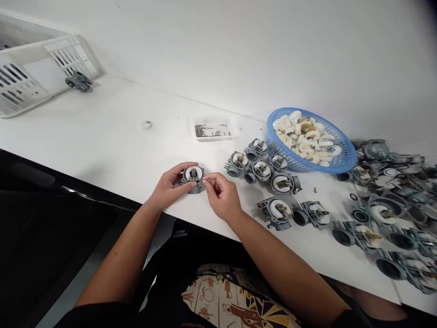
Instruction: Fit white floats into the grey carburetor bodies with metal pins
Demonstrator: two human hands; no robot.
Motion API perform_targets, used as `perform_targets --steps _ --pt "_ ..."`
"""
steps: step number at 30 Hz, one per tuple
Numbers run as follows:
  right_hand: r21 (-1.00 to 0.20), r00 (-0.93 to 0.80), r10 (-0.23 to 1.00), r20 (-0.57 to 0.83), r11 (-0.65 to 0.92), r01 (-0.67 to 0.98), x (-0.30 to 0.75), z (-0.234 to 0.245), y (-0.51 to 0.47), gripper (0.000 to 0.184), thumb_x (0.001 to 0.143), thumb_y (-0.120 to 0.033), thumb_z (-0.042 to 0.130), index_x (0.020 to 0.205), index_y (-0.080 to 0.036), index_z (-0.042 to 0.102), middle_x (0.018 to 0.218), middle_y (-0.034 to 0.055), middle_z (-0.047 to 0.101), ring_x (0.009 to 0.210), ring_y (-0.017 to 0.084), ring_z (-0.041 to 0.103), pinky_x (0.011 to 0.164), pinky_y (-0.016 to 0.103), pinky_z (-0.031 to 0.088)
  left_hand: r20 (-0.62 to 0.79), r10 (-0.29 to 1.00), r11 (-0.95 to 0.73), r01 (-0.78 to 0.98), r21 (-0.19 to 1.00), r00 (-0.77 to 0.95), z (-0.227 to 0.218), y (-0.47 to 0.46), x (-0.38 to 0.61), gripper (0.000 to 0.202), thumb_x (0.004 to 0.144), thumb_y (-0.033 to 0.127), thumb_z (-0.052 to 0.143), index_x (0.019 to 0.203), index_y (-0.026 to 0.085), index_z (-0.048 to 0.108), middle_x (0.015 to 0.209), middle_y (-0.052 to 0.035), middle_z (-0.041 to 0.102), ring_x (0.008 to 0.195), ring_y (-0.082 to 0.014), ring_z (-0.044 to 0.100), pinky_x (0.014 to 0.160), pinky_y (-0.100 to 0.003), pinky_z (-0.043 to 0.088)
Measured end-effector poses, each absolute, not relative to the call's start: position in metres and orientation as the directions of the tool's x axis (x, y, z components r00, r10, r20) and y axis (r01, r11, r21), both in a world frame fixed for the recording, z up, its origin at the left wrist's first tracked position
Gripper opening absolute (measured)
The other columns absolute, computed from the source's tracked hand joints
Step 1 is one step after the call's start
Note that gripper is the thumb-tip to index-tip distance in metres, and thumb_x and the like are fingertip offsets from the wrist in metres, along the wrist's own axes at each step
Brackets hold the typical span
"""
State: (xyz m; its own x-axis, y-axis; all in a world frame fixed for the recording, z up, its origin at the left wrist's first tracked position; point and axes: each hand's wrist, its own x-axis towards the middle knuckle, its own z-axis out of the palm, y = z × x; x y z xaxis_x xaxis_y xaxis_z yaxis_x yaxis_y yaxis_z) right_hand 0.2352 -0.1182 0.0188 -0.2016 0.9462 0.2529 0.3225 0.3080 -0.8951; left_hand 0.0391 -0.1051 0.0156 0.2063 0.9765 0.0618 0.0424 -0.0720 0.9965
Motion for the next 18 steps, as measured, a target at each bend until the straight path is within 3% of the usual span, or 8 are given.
perform_targets --steps 11,18 --pt "-0.954 -0.218 0.954 0.204 0.244 0.176 0.2353 0.0157 -0.1143 0.023 0.096 -0.040 0.059 0.098 -0.019 0.068 0.067 -0.0029 0.057 0.056 0.010 0.049 0.054 0.023 0.040 0.082 0.981 -0.084 0.009 0.996 0.175 0.0151 -0.1066 0.0393 0.055 0.078 0.032 0.083 0.129 0.020 0.065 0.106 -0.0075 0.068 0.096 -0.0203 0.062 0.086 -0.032 0.050" --pt "-0.962 -0.184 0.967 0.176 0.209 0.176 0.2349 0.0165 -0.1136 0.025 0.093 -0.041 0.063 0.097 -0.019 0.074 0.064 -0.0012 0.061 0.055 0.011 0.049 0.053 0.023 0.040 0.069 0.982 -0.070 0.000 0.998 0.175 0.0174 -0.1066 0.0397 0.056 0.078 0.034 0.083 0.130 0.019 0.066 0.107 -0.0081 0.070 0.097 -0.0217 0.064 0.087 -0.033 0.052"
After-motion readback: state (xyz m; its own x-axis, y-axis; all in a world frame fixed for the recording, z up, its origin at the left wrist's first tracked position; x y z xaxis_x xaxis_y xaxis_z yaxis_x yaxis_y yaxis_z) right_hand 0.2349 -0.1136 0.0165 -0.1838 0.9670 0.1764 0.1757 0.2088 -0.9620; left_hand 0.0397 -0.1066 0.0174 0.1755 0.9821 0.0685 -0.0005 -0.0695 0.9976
